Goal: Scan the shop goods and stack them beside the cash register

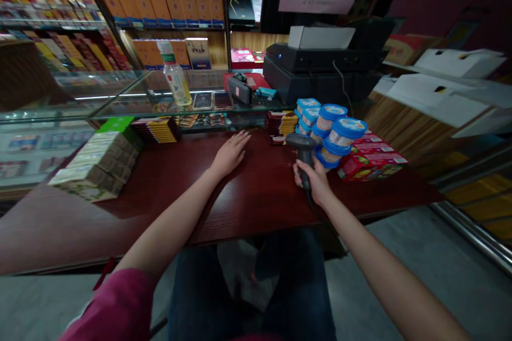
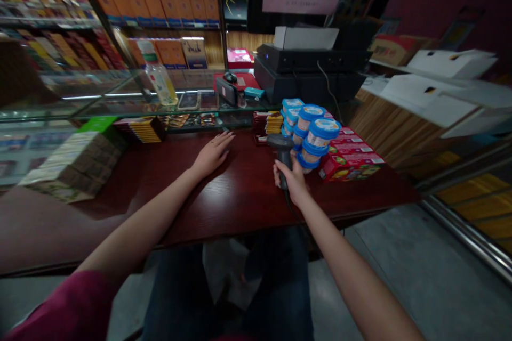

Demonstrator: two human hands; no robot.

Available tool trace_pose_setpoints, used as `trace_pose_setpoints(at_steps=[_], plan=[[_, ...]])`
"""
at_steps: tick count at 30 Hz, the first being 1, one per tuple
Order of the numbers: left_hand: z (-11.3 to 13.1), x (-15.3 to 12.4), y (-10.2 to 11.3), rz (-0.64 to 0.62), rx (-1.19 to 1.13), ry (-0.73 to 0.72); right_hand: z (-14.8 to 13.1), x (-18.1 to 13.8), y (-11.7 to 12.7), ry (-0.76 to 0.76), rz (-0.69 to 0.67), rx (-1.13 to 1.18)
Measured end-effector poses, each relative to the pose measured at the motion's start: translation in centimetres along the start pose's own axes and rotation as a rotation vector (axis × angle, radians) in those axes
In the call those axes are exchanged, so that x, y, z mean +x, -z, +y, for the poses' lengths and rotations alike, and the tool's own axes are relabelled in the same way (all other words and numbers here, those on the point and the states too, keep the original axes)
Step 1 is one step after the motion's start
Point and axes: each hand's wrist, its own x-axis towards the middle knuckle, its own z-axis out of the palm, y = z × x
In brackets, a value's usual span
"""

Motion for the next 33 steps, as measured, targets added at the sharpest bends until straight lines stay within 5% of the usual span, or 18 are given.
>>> trace_pose_setpoints(at_steps=[8, 15, 21, 26, 33], plan=[[-9.6, -9.7, 10.6, 0.35, 0.316, 0.372, 2.0, 2.2, -9.1, -0.116, -0.211, 0.024], [-14.4, -10.6, 11.1, 0.529, 0.348, 0.598, 3.7, 3.5, -18.7, -0.206, -0.488, 0.085], [-15.5, -10.4, 11.7, 0.482, 0.298, 0.632, 3.7, 4.0, -18.6, -0.27, -0.639, 0.0], [-14.4, -10.9, 12.9, 0.519, 0.225, 0.606, 3.7, 3.9, -17.7, -0.252, -0.607, 0.076], [-10.2, -8.1, 10.0, 0.828, -0.382, 0.631, 4.4, 2.6, -17.7, -0.023, -0.56, -0.163]])
